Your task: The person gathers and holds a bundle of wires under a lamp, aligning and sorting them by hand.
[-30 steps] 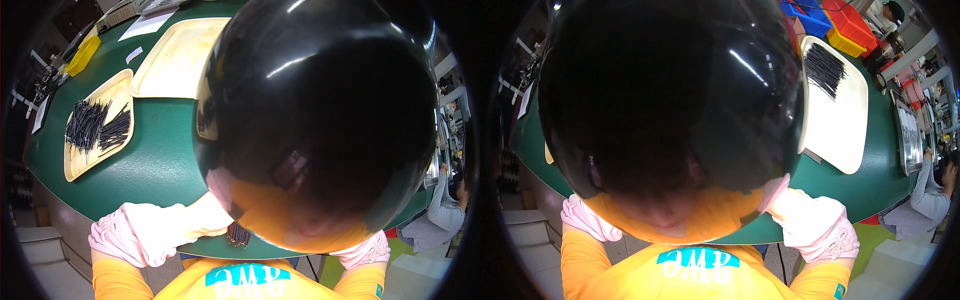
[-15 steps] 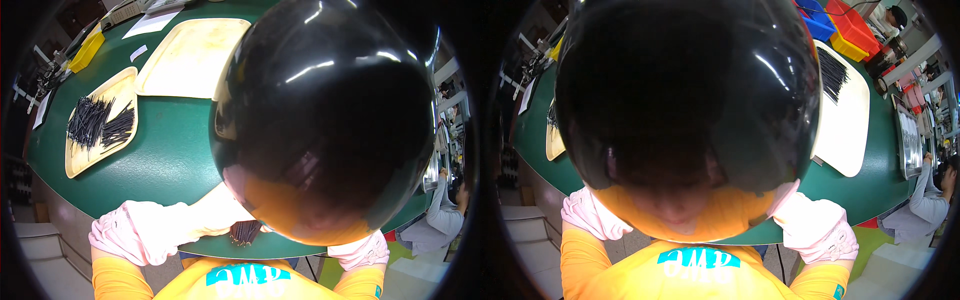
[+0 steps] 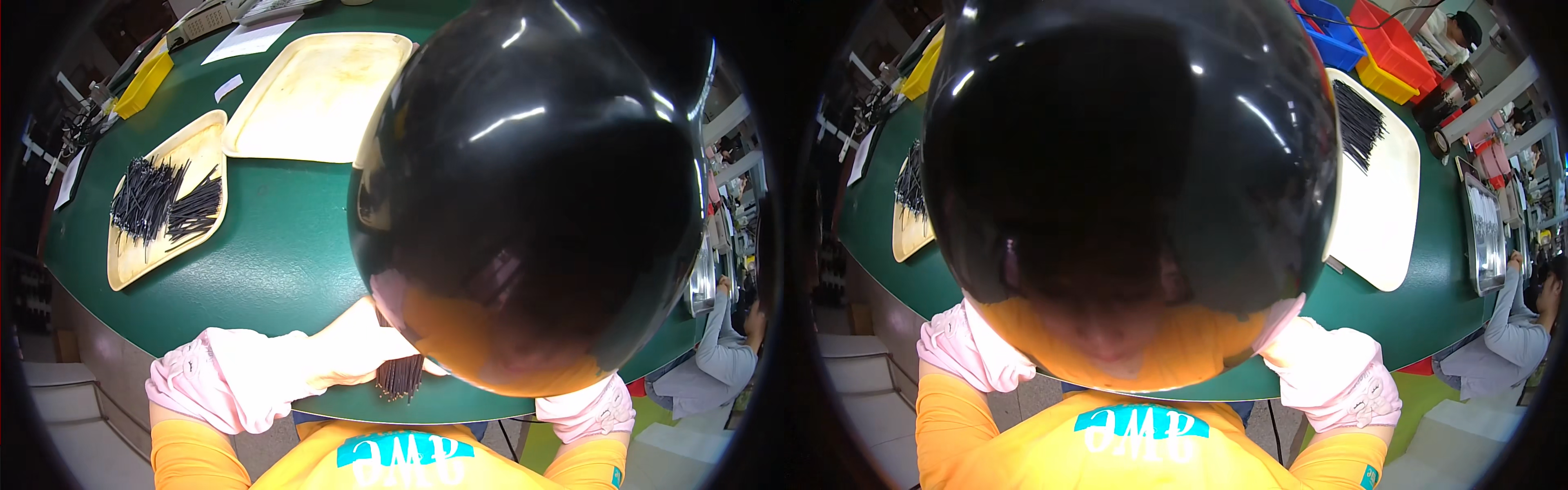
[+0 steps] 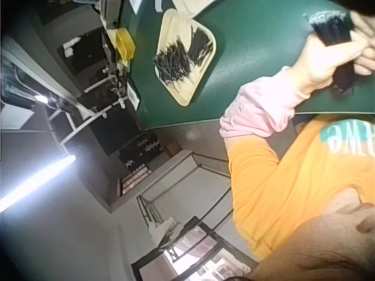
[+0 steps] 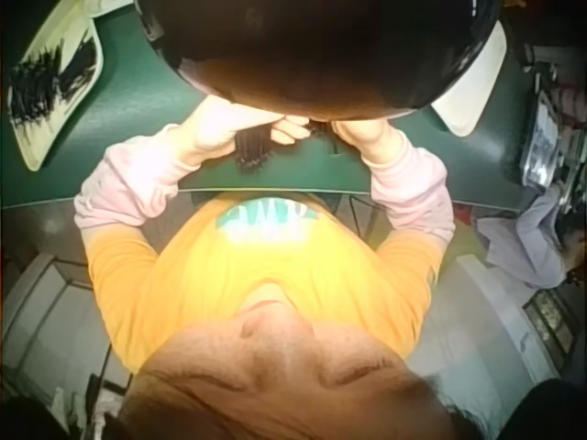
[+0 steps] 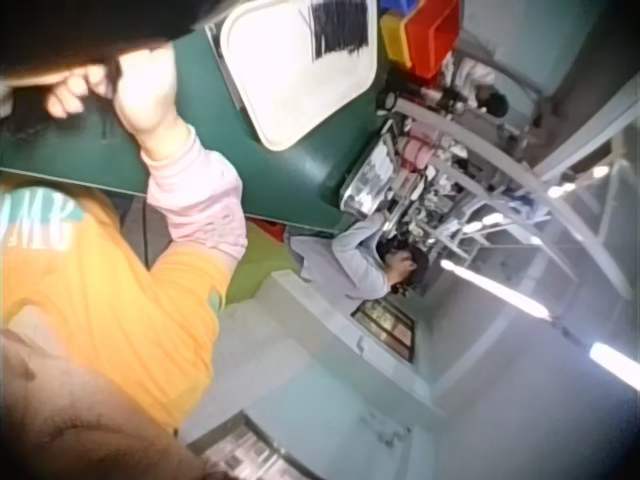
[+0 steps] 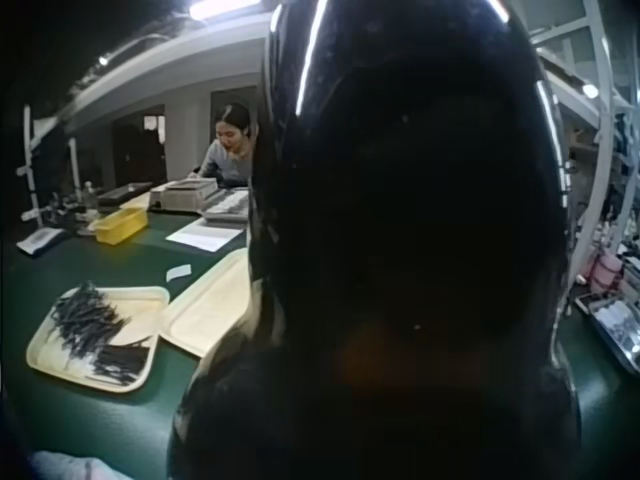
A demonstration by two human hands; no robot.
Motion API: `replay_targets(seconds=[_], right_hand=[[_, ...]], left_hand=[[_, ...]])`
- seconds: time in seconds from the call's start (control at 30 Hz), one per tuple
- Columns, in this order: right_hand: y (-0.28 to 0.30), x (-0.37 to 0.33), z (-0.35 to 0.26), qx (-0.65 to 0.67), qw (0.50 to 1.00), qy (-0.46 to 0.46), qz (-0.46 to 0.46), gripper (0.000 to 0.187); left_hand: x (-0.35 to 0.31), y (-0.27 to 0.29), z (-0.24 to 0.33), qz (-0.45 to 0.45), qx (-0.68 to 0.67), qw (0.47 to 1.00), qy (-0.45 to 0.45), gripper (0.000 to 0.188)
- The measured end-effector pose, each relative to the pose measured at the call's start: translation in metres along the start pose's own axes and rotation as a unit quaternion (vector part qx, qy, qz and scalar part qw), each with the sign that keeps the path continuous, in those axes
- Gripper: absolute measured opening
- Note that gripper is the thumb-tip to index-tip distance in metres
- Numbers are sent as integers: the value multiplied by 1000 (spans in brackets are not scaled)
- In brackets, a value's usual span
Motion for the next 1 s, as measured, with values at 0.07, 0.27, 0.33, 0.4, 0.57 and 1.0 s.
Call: replay_targets(seconds=[0.07,0.27,0.33,0.4,0.57,1.0], right_hand=[[-3,0,4,110,994,-11,-3,55],[2,2,3,106,994,-15,32,54],[2,1,2,99,995,-10,29,54],[-1,1,3,79,997,-9,8,54],[2,4,1,31,999,2,-29,53],[-2,3,0,-26,999,18,-40,46]], left_hand=[[0,0,0,-20,15,1000,10,24],[-1,-3,-7,-128,95,985,60,22],[-2,-5,-8,-127,103,985,52,20],[-1,-9,-1,-98,78,992,26,20],[4,-5,-2,-84,14,996,14,20],[1,-1,-2,-62,-27,997,40,24]])
Point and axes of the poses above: each hand's wrist, its own x-axis towards the middle knuckle, its own y-axis out of the back of the hand, z = x × y, the point moved 8 cm from there along x, towards the middle knuckle, and after that the axes turned 15 degrees about -y, right-handed, at the moved point
